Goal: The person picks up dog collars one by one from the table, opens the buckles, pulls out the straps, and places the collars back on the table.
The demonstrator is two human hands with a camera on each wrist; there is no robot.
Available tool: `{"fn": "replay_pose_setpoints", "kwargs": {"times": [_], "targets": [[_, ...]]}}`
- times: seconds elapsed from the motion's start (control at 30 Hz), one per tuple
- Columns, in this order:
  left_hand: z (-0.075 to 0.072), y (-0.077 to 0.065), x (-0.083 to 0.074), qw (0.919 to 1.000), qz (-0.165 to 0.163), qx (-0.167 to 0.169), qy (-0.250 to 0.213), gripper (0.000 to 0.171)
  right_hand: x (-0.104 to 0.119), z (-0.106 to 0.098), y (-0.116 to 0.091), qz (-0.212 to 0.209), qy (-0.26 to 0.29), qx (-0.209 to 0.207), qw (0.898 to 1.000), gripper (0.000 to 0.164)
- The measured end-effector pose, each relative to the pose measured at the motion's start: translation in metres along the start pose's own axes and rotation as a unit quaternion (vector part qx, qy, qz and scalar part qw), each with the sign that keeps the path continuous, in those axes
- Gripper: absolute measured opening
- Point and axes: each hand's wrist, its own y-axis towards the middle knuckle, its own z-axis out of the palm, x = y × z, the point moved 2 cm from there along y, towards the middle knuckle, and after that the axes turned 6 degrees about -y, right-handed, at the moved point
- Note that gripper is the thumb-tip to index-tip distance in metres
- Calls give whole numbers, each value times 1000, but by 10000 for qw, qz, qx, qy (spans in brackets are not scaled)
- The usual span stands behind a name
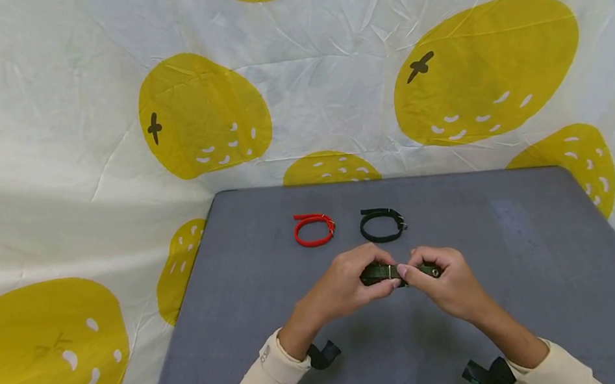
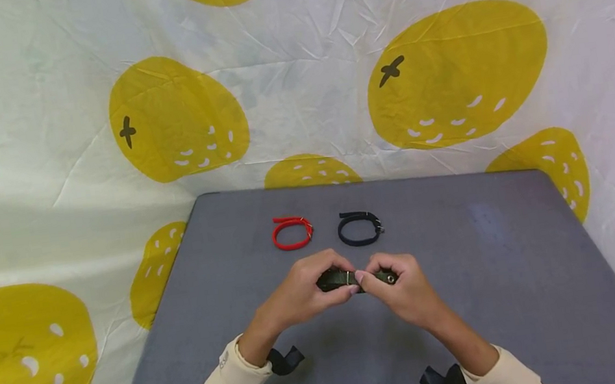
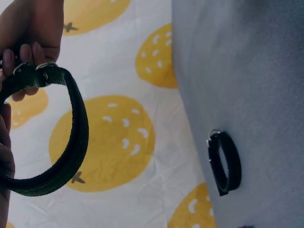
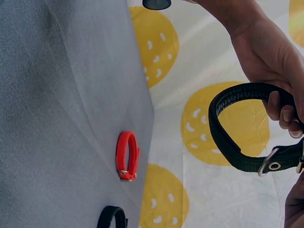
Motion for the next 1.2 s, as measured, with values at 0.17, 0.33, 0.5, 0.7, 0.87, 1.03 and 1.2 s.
{"fn": "replay_pose_setpoints", "kwargs": {"times": [0.17,0.33,0.5,0.7,0.87,1.03,1.2], "targets": [[-1,0,1,9998,-141,-69,-155,19,3,1,2,-282,142,-177,9993,32],[-1,-2,2,9979,-424,-128,-463,19,4,1,3,-132,99,-226,9996,32],[-3,-2,2,9950,-798,-61,-596,20,-10,1,-1,469,12,-226,9986,27],[-4,-3,6,9917,-1100,-55,-667,21,-26,0,-4,528,288,-369,9975,24],[-5,-4,9,9869,-1345,-115,-882,20,-26,3,-5,-127,1002,-343,9943,23],[-6,-6,12,9862,-1427,-235,-810,18,-17,4,-2,162,423,-494,9978,11],[-7,-9,13,9877,-1376,-411,-624,17,-2,2,1,803,-429,-616,9939,13]]}}
